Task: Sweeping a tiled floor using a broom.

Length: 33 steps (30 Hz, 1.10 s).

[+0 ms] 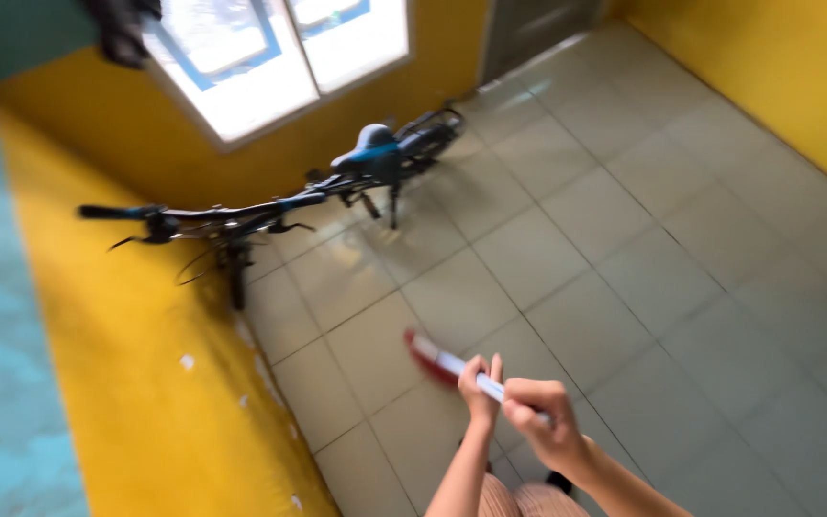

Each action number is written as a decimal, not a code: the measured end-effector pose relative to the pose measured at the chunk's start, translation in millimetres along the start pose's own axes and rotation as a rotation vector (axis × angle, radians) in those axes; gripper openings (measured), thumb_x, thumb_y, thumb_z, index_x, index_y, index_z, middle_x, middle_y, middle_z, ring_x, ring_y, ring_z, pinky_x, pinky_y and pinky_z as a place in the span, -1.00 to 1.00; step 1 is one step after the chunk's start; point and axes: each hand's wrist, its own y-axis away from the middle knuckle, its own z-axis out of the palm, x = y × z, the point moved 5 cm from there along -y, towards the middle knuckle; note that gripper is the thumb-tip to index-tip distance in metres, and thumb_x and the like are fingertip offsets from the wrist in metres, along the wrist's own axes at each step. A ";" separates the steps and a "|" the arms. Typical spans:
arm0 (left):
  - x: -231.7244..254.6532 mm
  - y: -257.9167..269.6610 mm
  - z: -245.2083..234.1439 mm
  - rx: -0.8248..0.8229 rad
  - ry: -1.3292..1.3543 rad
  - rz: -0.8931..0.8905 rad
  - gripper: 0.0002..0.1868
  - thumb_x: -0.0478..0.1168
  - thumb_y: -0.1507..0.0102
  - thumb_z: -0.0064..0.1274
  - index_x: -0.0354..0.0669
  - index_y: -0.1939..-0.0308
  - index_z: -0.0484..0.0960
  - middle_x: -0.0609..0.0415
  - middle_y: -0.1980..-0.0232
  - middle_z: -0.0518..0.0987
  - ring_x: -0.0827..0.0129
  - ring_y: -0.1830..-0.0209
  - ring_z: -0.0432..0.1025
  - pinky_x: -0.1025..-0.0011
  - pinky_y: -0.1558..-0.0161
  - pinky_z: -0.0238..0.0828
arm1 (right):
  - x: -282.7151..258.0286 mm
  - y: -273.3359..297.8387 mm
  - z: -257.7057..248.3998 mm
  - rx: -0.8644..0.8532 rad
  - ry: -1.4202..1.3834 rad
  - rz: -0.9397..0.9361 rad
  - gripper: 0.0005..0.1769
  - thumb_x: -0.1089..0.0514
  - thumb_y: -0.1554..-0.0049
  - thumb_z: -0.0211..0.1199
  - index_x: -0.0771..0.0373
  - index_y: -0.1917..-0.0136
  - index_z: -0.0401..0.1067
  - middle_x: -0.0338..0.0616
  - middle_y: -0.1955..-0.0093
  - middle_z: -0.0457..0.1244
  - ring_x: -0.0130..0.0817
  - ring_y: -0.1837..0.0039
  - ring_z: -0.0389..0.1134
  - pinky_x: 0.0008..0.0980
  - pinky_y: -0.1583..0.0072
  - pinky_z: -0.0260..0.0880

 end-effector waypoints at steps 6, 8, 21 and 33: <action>-3.4 -55.0 53.6 -0.385 -0.078 0.287 -0.72 -0.10 0.02 0.24 -0.05 0.29 0.58 0.03 0.30 0.51 0.22 0.31 0.42 0.29 0.24 0.46 | 24.6 -31.9 24.2 -0.167 0.381 -0.474 -0.87 0.33 0.06 0.18 0.32 0.36 0.25 -0.08 0.37 0.14 -0.10 0.25 0.17 -0.16 0.14 0.21; 7.9 -75.4 65.8 -0.529 -0.218 0.375 -0.73 -0.07 -0.02 0.28 -0.05 0.29 0.60 0.02 0.23 0.55 0.12 0.23 0.41 0.21 0.18 0.45 | 49.2 -41.0 14.4 -0.088 0.393 -0.453 -0.89 0.33 0.05 0.17 0.31 0.35 0.26 -0.08 0.35 0.17 -0.11 0.23 0.20 -0.18 0.12 0.23; 208.2 13.8 81.2 -1.091 -0.020 0.415 -0.71 -0.20 -0.14 0.32 -0.31 0.49 0.55 -0.22 0.33 0.49 0.05 0.37 0.40 0.21 0.27 0.38 | -132.2 33.6 -88.1 -0.108 0.047 -0.290 -0.76 0.26 0.09 0.20 0.23 0.45 0.16 -0.24 0.44 0.09 -0.28 0.32 0.11 -0.27 0.20 0.06; 193.0 64.2 126.1 -1.118 -0.002 0.344 -0.75 -0.16 -0.10 0.26 -0.28 0.33 0.64 -0.24 0.38 0.61 -0.10 0.36 0.54 0.21 0.32 0.47 | -49.6 58.1 -156.5 0.562 0.175 -0.245 -0.80 0.35 -0.18 0.17 0.26 0.28 0.29 -0.27 0.42 0.14 -0.51 0.35 0.10 -0.44 0.26 0.07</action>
